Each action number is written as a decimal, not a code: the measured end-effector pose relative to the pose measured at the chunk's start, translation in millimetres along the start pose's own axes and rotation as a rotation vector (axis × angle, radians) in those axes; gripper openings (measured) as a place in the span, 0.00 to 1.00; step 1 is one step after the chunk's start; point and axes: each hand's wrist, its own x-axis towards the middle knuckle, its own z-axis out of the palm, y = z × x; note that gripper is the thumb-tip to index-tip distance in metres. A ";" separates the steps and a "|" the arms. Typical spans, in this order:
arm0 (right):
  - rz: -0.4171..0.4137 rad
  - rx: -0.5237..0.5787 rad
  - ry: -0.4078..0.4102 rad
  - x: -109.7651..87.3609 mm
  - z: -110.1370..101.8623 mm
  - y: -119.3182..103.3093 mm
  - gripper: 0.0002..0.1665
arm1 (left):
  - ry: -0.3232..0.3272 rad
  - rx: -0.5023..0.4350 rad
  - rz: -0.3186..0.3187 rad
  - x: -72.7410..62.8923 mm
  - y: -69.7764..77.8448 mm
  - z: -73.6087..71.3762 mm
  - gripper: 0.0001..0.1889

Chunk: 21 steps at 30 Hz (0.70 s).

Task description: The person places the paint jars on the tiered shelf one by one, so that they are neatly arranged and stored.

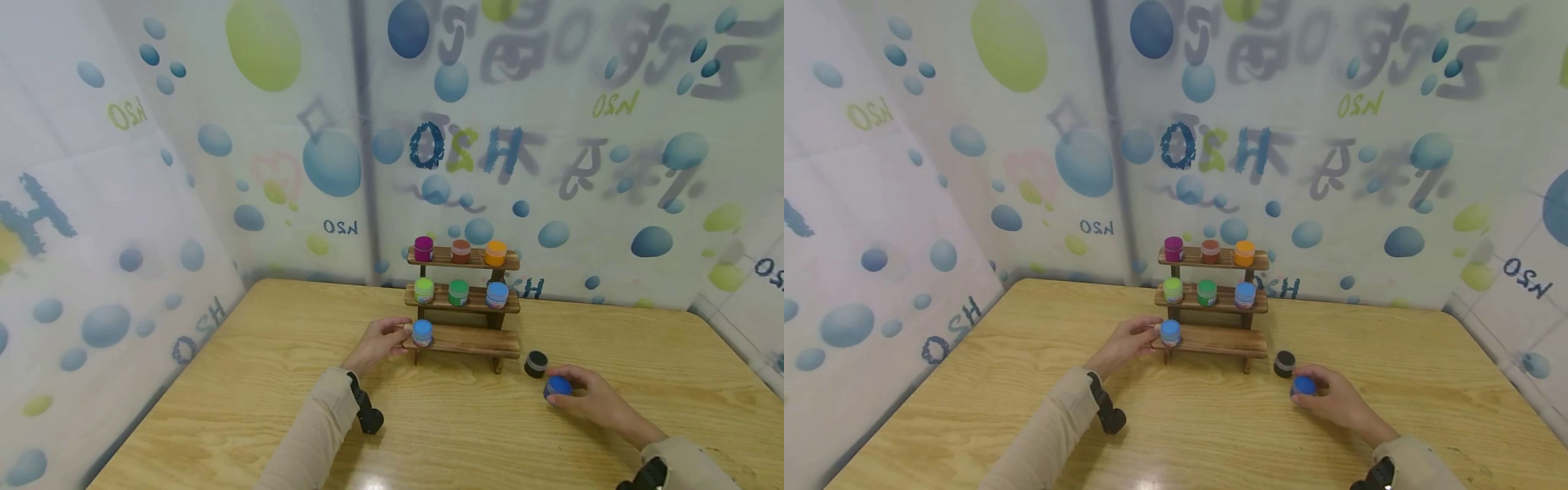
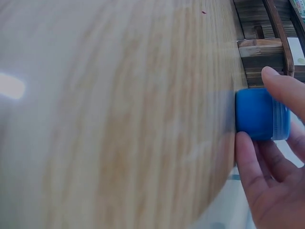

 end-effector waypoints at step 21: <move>-0.012 -0.014 0.014 -2.4 0.6 -1.5 0.28 | 0.021 0.001 -0.014 8.2 -9.8 -1.6 0.21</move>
